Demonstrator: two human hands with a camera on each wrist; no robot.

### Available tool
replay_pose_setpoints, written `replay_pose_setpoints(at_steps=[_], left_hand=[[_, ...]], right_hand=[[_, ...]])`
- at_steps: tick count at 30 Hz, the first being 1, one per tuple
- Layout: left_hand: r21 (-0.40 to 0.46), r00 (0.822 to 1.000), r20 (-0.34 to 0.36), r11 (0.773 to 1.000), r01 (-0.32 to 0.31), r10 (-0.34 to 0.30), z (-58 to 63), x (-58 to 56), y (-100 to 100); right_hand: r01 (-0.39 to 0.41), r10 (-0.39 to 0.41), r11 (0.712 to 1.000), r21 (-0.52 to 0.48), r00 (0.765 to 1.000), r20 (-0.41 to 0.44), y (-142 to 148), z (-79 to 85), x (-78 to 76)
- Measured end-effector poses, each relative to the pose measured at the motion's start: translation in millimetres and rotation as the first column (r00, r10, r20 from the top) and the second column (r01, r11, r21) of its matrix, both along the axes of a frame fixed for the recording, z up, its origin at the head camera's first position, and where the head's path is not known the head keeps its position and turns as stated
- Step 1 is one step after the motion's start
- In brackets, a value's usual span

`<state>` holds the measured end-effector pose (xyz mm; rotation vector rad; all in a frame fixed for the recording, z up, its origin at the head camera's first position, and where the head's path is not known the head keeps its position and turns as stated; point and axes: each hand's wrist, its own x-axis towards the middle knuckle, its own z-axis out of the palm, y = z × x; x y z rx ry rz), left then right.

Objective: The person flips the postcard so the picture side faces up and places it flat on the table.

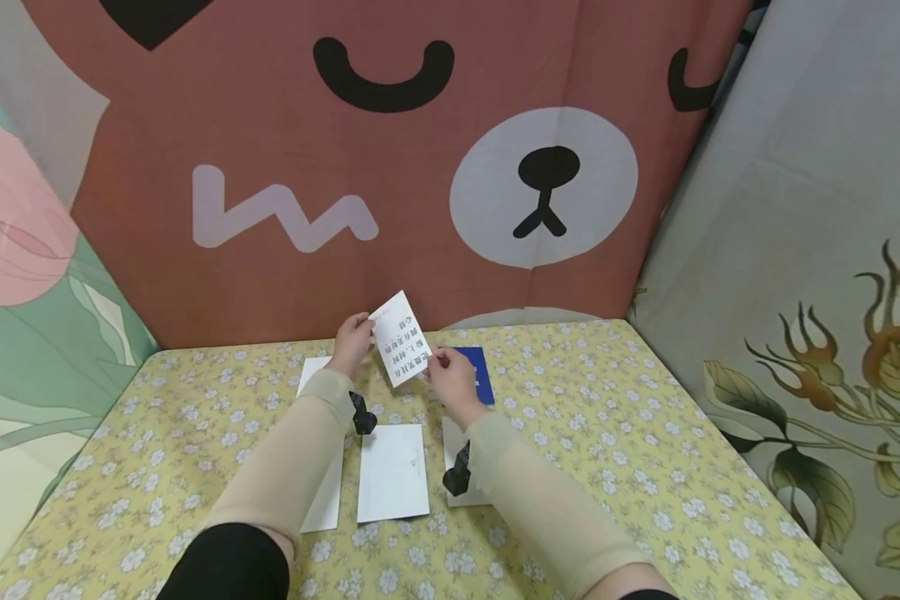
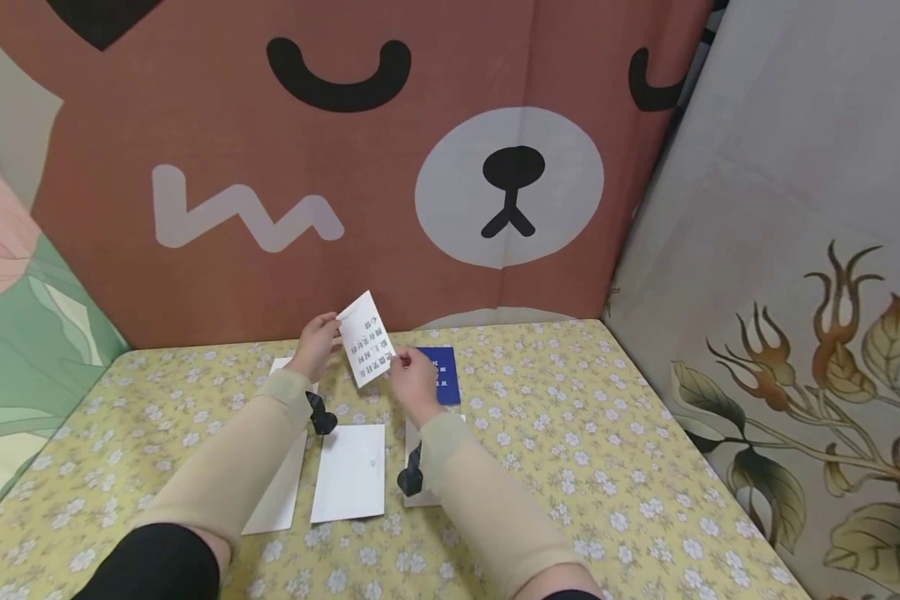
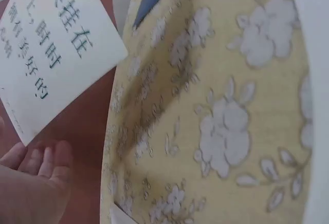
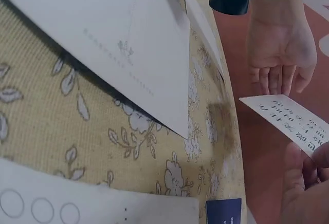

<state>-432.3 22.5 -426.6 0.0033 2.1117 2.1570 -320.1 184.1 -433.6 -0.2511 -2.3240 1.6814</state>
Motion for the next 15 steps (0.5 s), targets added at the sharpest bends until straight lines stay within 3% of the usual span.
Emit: replay_pose_setpoints(at_steps=[4,8,11,15], left_hand=[[-0.034,0.999,-0.013,0.998,-0.045,0.045,-0.3,-1.5,3],[-0.113,0.998,-0.024,0.992,-0.06,0.057,-2.3,-2.5,1],[-0.182,1.0,0.003,0.983,-0.012,0.012,-4.9,-2.1,-4],[-0.239,0.996,0.068,0.968,0.077,-0.062,-9.3,-3.1,-10]], right_hand=[[0.003,-0.001,0.999,-0.043,1.0,0.028,2,-1.0,2.8],[-0.002,0.001,1.0,0.027,0.999,0.05,4,-5.9,2.4],[-0.06,0.042,0.986,0.153,0.992,0.116,5,-11.2,1.3],[-0.203,0.128,0.926,0.317,0.962,0.24,4,-16.8,2.2]])
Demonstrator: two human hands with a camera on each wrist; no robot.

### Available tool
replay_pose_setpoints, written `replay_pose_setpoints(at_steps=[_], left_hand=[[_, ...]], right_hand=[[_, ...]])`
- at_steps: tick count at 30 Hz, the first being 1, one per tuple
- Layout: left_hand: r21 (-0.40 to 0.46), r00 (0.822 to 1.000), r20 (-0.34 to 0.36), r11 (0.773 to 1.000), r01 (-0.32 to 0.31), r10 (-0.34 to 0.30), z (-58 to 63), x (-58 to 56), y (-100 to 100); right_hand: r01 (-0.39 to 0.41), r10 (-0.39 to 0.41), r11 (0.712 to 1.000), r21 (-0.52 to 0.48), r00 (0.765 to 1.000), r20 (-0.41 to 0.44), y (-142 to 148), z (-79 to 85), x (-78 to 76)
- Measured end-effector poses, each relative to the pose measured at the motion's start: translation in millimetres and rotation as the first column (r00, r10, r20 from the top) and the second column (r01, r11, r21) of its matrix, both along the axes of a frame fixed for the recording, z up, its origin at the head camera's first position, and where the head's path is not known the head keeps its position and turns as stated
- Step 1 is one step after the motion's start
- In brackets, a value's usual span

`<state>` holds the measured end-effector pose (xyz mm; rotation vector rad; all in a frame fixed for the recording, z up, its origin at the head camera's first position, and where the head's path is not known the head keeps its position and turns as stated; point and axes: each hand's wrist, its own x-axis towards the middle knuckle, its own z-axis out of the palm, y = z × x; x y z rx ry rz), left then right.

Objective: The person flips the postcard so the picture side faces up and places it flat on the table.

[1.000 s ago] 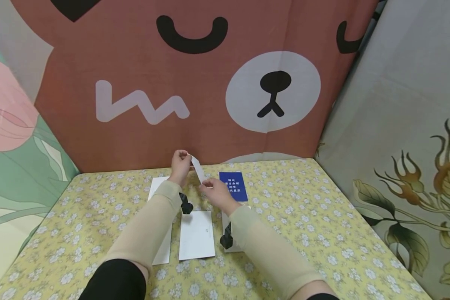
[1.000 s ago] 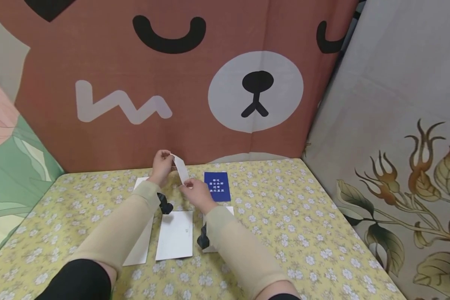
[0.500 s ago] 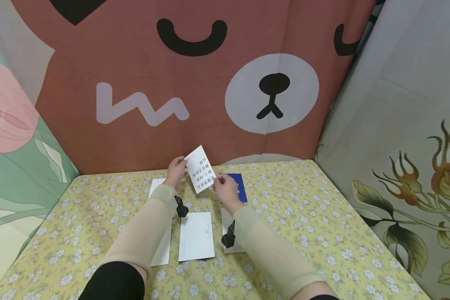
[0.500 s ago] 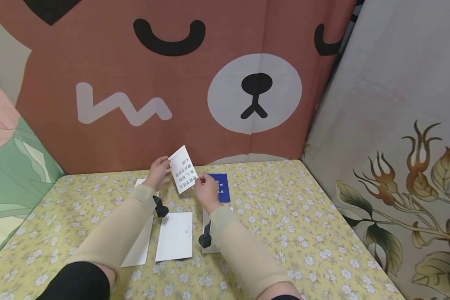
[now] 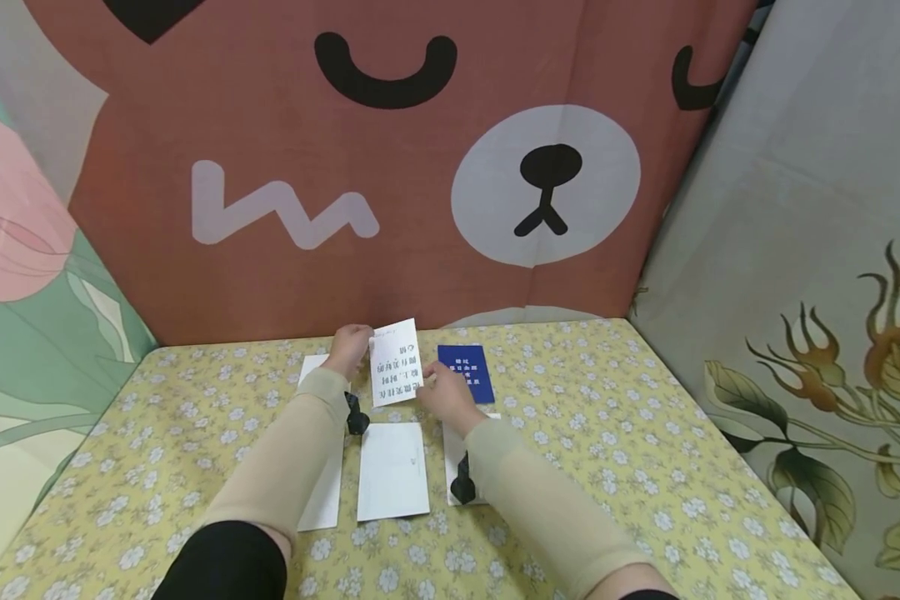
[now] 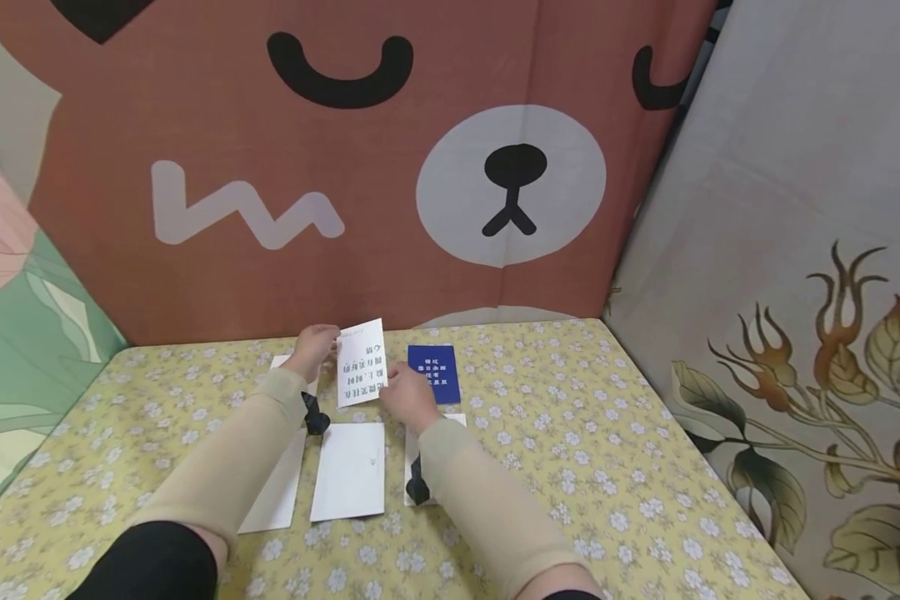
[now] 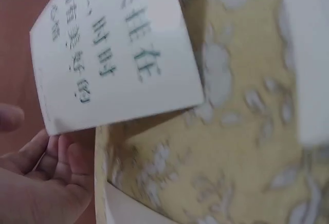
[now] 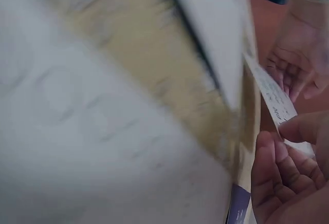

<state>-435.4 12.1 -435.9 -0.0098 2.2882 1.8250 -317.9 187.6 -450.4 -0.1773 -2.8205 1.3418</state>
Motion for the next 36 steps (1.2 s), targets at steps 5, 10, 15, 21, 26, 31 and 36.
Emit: replay_pose_setpoints(at_steps=[5,10,15,21,26,31,36], left_hand=[[-0.054,0.999,0.035,0.998,0.03,-0.028,-5.3,-5.7,-2.2],[-0.103,0.997,0.066,0.993,0.056,-0.049,-6.6,-7.2,-1.9],[-0.201,0.994,0.056,0.974,0.105,-0.096,-6.3,-3.9,-1.8],[-0.396,0.994,0.023,0.912,0.11,-0.11,-6.5,-2.5,-0.8],[-0.471,0.992,0.035,0.873,0.125,-0.123,-5.2,-3.2,-2.2],[-0.474,0.991,0.062,0.87,0.135,-0.12,-5.6,-3.5,-1.0],[-0.48,0.989,0.073,0.865,0.145,-0.126,-8.1,-3.4,0.7]], right_hand=[[-0.079,0.078,0.992,0.096,0.997,0.011,-3.0,-0.6,3.2],[-0.129,0.127,0.978,0.164,0.992,0.025,-3.1,1.8,5.2],[-0.162,0.151,0.968,0.193,0.986,0.069,-2.0,-0.7,4.3],[-0.195,0.182,0.959,0.205,0.98,0.079,-2.5,0.7,3.0],[-0.204,0.185,0.947,0.247,0.978,0.095,-2.6,0.1,0.2],[-0.211,0.188,0.937,0.277,0.976,0.109,-4.2,-1.9,-1.4],[-0.228,0.201,0.924,0.305,0.972,0.117,-5.6,-3.5,-1.7]])
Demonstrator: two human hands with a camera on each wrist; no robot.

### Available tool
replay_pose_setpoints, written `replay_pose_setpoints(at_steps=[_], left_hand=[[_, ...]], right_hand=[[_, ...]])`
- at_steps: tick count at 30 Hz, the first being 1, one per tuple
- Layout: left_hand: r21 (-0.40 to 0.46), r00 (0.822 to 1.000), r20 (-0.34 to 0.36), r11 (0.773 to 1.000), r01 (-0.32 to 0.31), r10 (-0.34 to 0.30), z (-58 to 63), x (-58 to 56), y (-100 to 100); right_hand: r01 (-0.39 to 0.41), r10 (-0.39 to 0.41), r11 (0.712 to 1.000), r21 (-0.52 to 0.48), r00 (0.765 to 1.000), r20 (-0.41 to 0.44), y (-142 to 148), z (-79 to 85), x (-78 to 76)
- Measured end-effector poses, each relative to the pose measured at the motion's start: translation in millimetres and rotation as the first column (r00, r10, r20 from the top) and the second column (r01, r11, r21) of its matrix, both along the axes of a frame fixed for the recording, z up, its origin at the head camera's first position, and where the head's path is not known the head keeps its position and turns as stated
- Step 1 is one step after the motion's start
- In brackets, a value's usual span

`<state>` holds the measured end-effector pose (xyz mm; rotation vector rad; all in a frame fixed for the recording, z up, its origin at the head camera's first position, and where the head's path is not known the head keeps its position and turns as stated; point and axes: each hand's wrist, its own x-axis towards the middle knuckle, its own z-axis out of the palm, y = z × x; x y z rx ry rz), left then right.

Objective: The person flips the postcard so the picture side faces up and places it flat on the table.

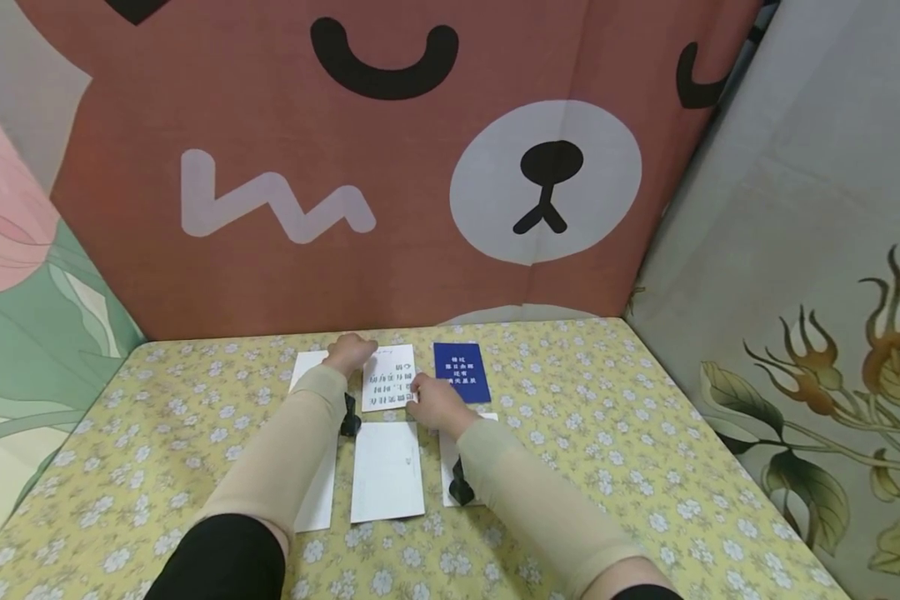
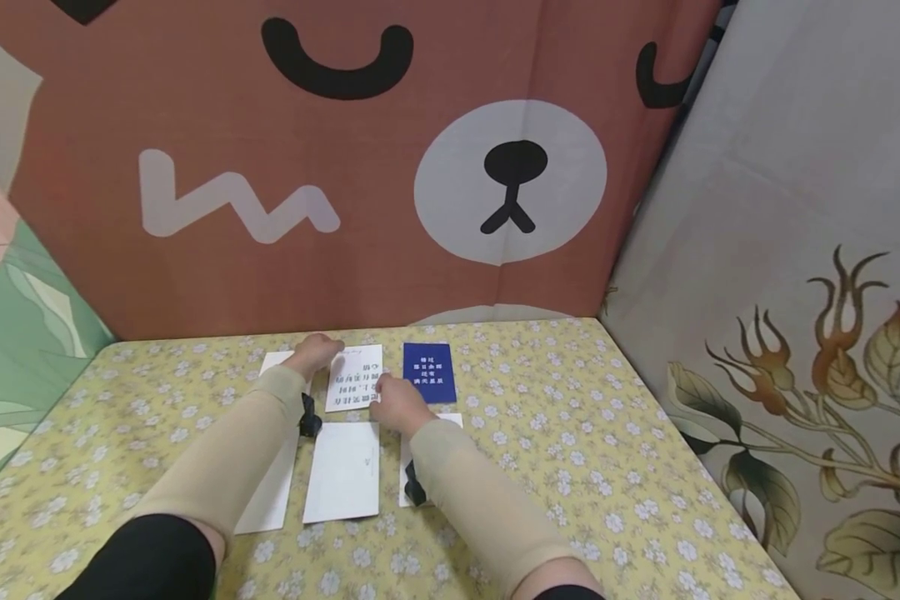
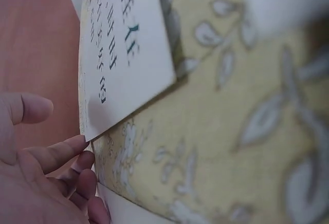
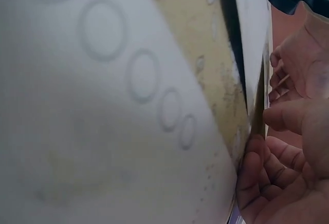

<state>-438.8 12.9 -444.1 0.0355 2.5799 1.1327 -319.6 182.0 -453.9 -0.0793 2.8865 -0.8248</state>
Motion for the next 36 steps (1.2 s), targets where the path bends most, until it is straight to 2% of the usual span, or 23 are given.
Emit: replay_pose_setpoints(at_steps=[5,8,12,19,24,29,36], left_hand=[[0.028,0.999,-0.03,0.999,0.016,-0.016,-2.4,-1.3,-2],[0.099,0.998,-0.069,0.995,0.023,-0.016,-3.8,-2.0,-6],[0.207,0.996,-0.085,0.978,0.014,0.004,-2.0,-0.8,-17],[0.212,0.995,-0.104,0.977,0.018,0.004,0.1,1.6,-36],[0.216,0.996,-0.084,0.976,0.007,0.011,-1.2,2.0,-46],[0.253,0.995,-0.085,0.967,-0.028,0.051,-1.2,1.0,-59],[0.253,0.996,-0.045,0.965,-0.065,0.079,1.5,5.1,-77]], right_hand=[[-0.006,0.006,1.0,0.015,1.0,-0.006,-2,-0.8,-0.1],[-0.004,0.005,1.0,0.025,1.0,-0.013,-3,-1.5,-0.1],[-0.014,0.015,1.0,0.026,1.0,-0.025,-4,-2.2,-0.2],[0.005,-0.004,0.999,0.038,1.0,-0.015,-6,-1.8,1.2],[0.015,-0.014,0.999,0.049,1.0,-0.019,-7,-2.2,1.7],[0.037,-0.037,0.996,-0.077,0.999,-0.005,-10,2.6,0.1],[0.047,-0.041,0.953,-0.3,0.999,0.025,-25,7.6,-2.1]])
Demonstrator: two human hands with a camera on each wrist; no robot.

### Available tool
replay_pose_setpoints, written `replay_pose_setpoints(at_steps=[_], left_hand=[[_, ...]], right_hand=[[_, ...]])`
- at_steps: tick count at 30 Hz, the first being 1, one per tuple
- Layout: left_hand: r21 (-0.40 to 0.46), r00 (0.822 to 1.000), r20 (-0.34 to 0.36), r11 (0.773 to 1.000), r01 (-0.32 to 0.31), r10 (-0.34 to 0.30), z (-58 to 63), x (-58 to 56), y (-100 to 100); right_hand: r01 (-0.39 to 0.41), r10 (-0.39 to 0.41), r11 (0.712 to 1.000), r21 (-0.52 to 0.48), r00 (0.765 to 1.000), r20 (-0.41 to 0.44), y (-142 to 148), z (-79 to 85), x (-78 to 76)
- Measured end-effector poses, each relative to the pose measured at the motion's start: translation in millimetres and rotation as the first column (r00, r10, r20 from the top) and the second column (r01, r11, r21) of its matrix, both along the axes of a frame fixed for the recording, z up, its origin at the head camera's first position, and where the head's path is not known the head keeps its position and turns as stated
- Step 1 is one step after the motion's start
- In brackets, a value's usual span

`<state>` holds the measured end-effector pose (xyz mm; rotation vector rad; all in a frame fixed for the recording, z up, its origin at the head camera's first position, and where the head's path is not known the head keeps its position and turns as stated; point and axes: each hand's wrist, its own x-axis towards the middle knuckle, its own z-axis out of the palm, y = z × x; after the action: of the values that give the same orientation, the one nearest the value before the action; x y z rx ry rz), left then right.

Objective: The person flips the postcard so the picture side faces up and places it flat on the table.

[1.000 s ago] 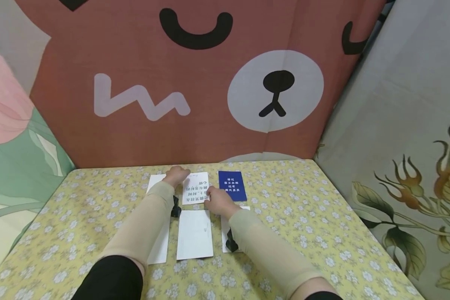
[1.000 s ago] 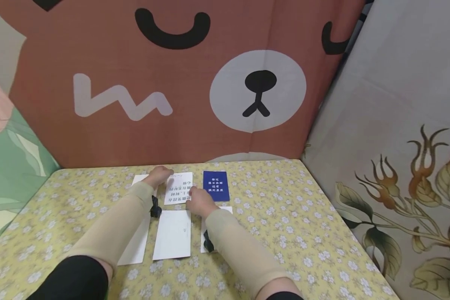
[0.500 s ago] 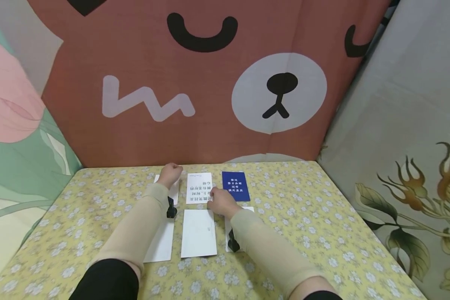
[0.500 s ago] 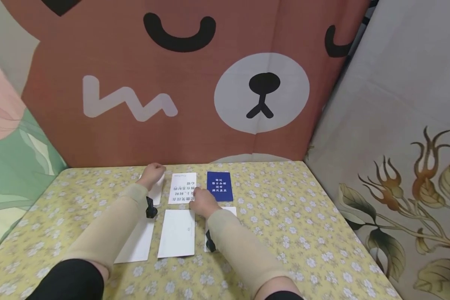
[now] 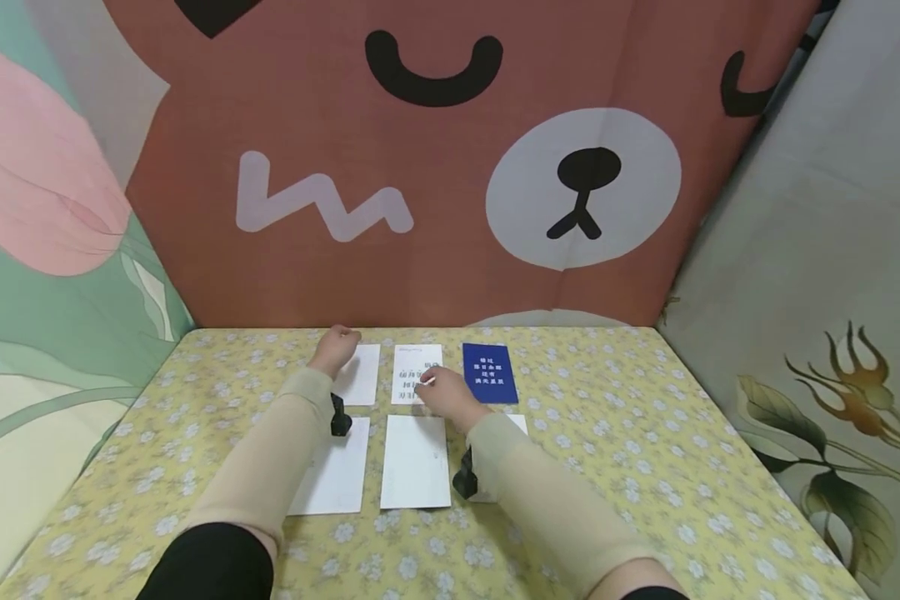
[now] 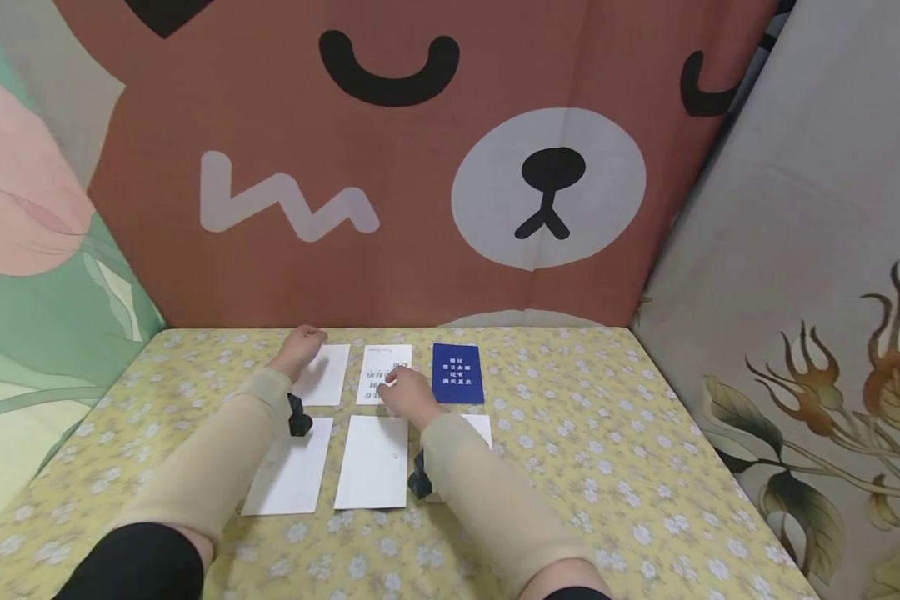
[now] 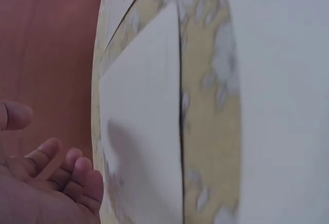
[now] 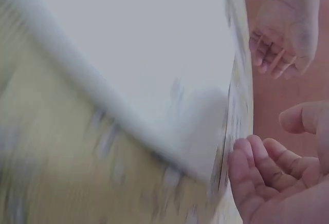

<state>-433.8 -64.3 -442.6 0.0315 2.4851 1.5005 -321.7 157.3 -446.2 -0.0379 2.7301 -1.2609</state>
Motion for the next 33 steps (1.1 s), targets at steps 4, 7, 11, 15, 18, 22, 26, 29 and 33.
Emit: replay_pose_setpoints(at_steps=[4,7,11,15,18,22,26,29,33], left_hand=[[0.007,0.999,0.029,1.0,-0.014,0.014,2.8,2.4,-9],[0.053,0.997,0.067,0.998,-0.038,0.035,4.7,2.0,-12],[0.125,0.992,0.108,0.989,-0.081,0.068,5.1,1.0,-17],[0.163,0.989,0.126,0.982,-0.094,0.074,5.1,1.8,-24],[0.191,0.988,0.143,0.978,-0.081,0.054,5.6,3.6,-28],[0.209,0.988,0.152,0.976,-0.064,0.033,5.7,5.2,-29],[0.209,0.987,0.15,0.975,-0.079,0.048,4.8,5.2,-27],[0.211,0.986,0.156,0.973,-0.097,0.064,5.2,4.9,-25],[0.245,0.981,0.184,0.964,-0.107,0.062,6.7,4.0,-22]], right_hand=[[0.026,-0.008,0.981,-0.193,0.996,0.094,-14,2.3,-0.8],[0.073,-0.026,0.947,-0.314,0.988,0.151,-23,4.3,-2.2],[0.112,-0.027,0.903,-0.414,0.978,0.206,-31,3.6,-5.6],[0.131,0.005,0.857,-0.498,0.965,0.263,-39,1.7,-8.7],[0.147,0.026,0.824,-0.548,0.955,0.295,-46,1.8,-11.5],[0.187,0.022,0.799,-0.572,0.941,0.338,-52,5.0,-13.7],[0.227,0.011,0.783,-0.58,0.926,0.378,-54,5.7,-16.6],[0.264,0.016,0.751,-0.605,0.909,0.417,-54,4.9,-20.0],[0.311,0.017,0.713,-0.628,0.888,0.46,-54,6.1,-23.0]])
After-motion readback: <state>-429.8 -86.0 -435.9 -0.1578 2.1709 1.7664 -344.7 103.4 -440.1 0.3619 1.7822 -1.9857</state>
